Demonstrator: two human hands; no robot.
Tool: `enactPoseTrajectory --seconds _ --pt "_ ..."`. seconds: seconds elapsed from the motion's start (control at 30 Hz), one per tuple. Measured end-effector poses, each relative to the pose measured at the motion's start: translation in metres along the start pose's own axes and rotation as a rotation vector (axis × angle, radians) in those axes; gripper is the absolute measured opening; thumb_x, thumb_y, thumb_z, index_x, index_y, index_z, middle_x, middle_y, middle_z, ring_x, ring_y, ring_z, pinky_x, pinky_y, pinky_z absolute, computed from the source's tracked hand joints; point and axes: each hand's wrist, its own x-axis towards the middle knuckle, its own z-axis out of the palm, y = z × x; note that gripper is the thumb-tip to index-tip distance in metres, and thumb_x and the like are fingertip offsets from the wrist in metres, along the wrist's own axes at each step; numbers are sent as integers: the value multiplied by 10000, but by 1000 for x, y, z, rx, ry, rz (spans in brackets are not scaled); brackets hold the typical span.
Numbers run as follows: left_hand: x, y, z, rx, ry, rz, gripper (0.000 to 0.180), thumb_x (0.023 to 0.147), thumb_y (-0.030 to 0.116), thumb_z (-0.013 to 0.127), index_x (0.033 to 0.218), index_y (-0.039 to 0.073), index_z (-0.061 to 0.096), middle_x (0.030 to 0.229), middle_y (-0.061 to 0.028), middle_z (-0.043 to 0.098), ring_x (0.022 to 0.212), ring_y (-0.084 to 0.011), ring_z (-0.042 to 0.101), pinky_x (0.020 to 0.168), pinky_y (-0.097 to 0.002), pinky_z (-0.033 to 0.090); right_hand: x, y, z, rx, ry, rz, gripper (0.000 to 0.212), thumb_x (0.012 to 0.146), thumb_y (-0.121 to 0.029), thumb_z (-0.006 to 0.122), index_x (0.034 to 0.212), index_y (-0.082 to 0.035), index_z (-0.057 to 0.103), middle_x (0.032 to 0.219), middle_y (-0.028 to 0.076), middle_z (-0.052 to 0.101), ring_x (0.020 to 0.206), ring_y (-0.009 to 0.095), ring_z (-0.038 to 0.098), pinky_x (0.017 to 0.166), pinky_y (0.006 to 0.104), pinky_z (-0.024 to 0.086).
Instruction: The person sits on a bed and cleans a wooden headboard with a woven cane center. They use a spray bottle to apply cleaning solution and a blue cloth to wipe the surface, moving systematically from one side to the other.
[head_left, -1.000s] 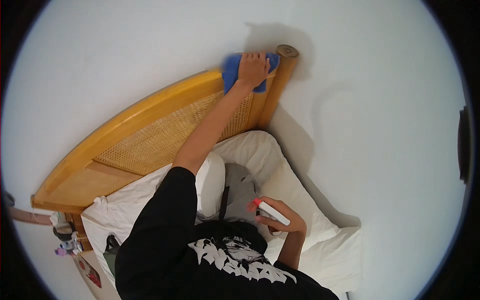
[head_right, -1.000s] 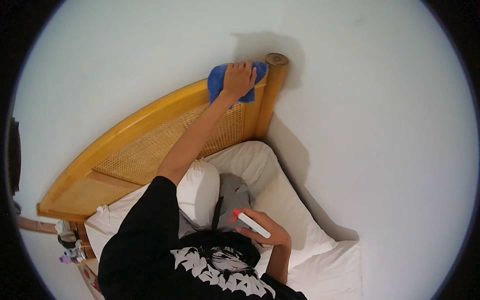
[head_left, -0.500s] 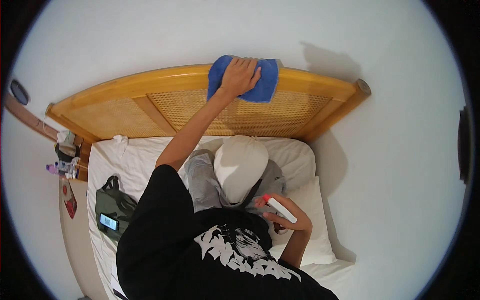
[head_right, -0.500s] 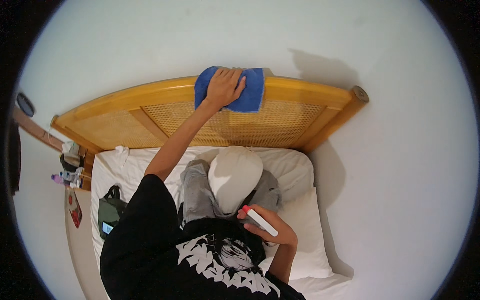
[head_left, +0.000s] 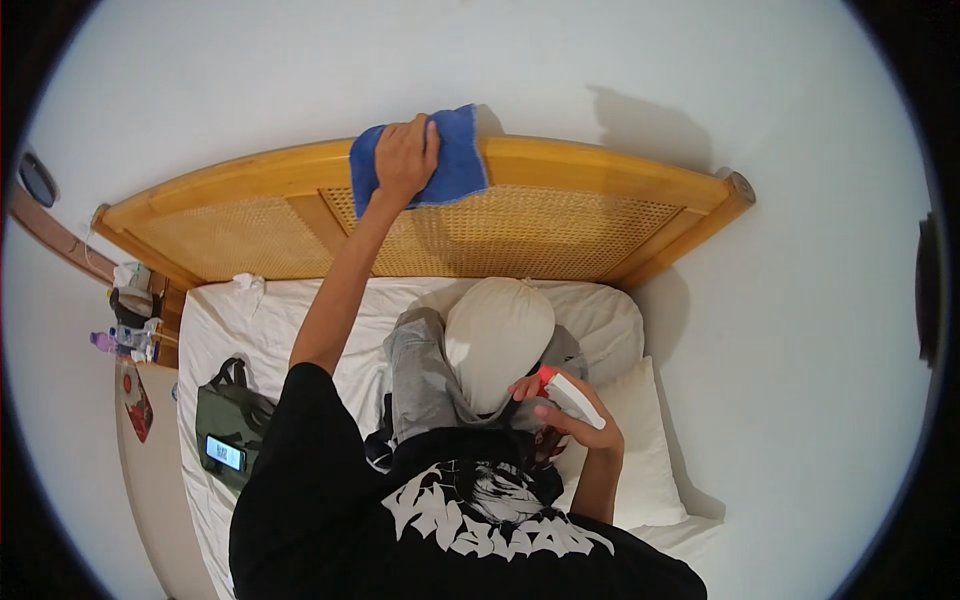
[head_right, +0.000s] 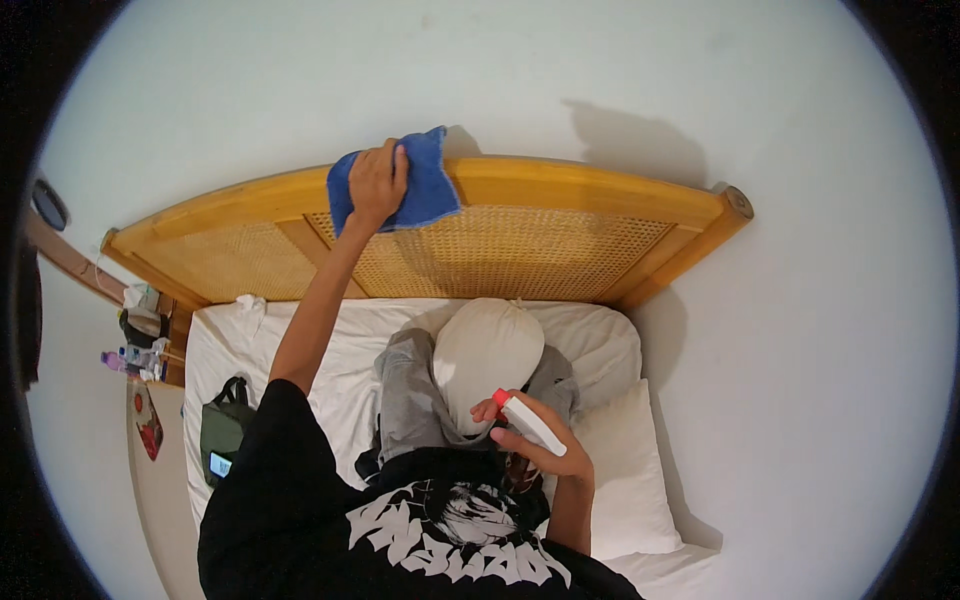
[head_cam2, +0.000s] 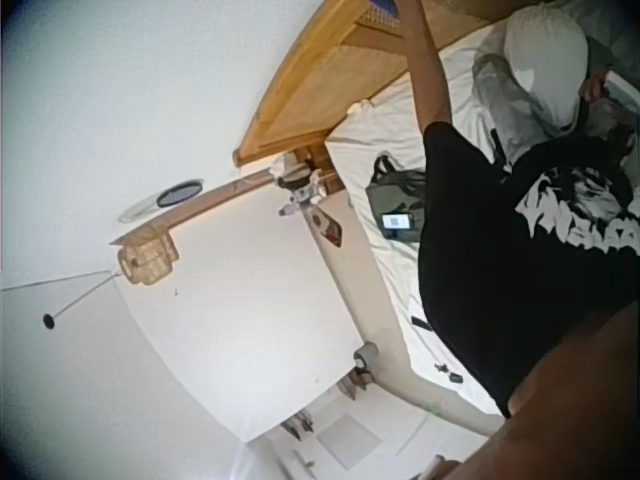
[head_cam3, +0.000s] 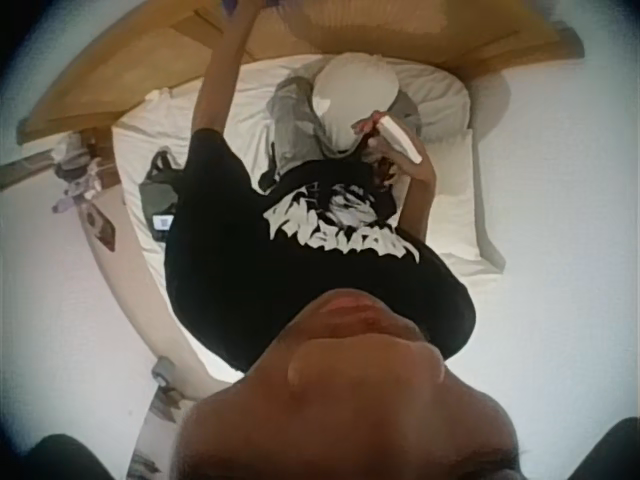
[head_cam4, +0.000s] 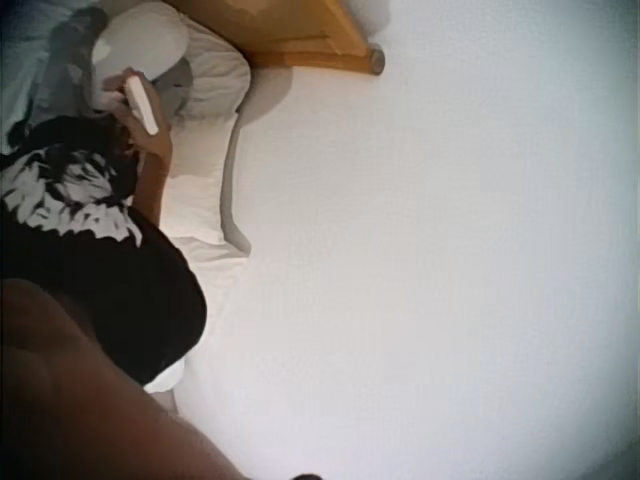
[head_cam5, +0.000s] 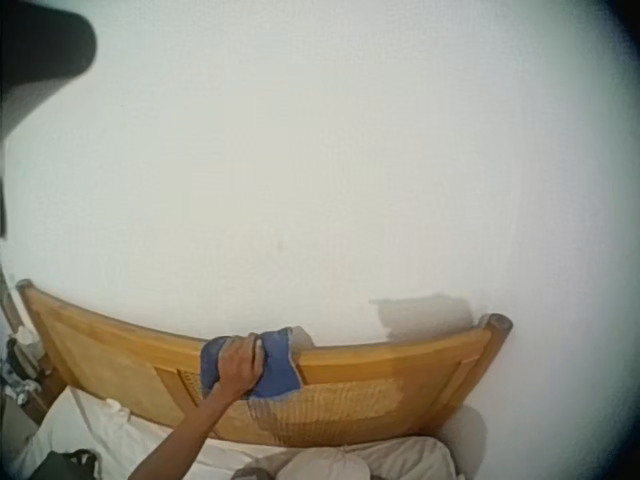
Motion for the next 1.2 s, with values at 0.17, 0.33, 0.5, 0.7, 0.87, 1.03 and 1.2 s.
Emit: enactPoseTrajectory --seconds 0.17,0.33,0.5,0.7,0.87,1.03,1.2 --pt "0 -3 -13 -31 -123 83 160 905 167 584 983 28 600 759 -120 602 746 -281 591 736 -382 448 9 7 19 50 -19 145 182 918 -40 600 1087 5 552 1122 158 627 1068 208 573 937 337 436" --pt "-7 -29 -32 -5 -116 259 203 899 191 584 1022 30 597 907 -113 628 868 -263 598 826 -380 442 14 9 28 24 -4 261 204 920 -58 605 1107 11 561 1123 168 635 1080 216 585 950 340 438" --pt "-26 -97 -74 66 -135 185 221 897 197 577 1034 27 604 941 -113 644 878 -268 607 837 -381 442 20 10 31 -2 -35 206 238 927 -49 596 1152 12 550 1144 168 636 1126 243 585 966 355 438" --pt "-39 -186 -136 168 -168 115 213 899 166 553 1038 15 607 937 -125 648 878 -282 606 850 -387 438 38 9 45 -29 -40 284 203 913 -71 601 1099 0 560 1149 180 637 1117 246 584 974 362 425" --pt "-49 -238 -171 234 -194 54 212 923 190 516 1015 23 610 936 -133 654 899 -286 603 852 -392 433 53 9 52 -73 -101 296 184 908 -87 615 1065 -1 570 1145 175 637 1118 233 577 972 350 418" --pt "-55 -276 -193 241 -153 -48 212 930 217 522 989 43 627 895 -132 662 868 -304 612 844 -398 438 61 11 53 -90 -102 309 177 906 -44 618 1066 12 565 1136 157 628 1114 215 566 977 340 408" --pt "-53 -287 -191 258 -122 -256 246 893 266 583 958 48 678 855 -153 676 842 -344 627 804 -437 468 70 16 58 -78 -86 361 200 871 -66 632 1047 6 569 1130 180 636 1113 246 576 970 348 409"
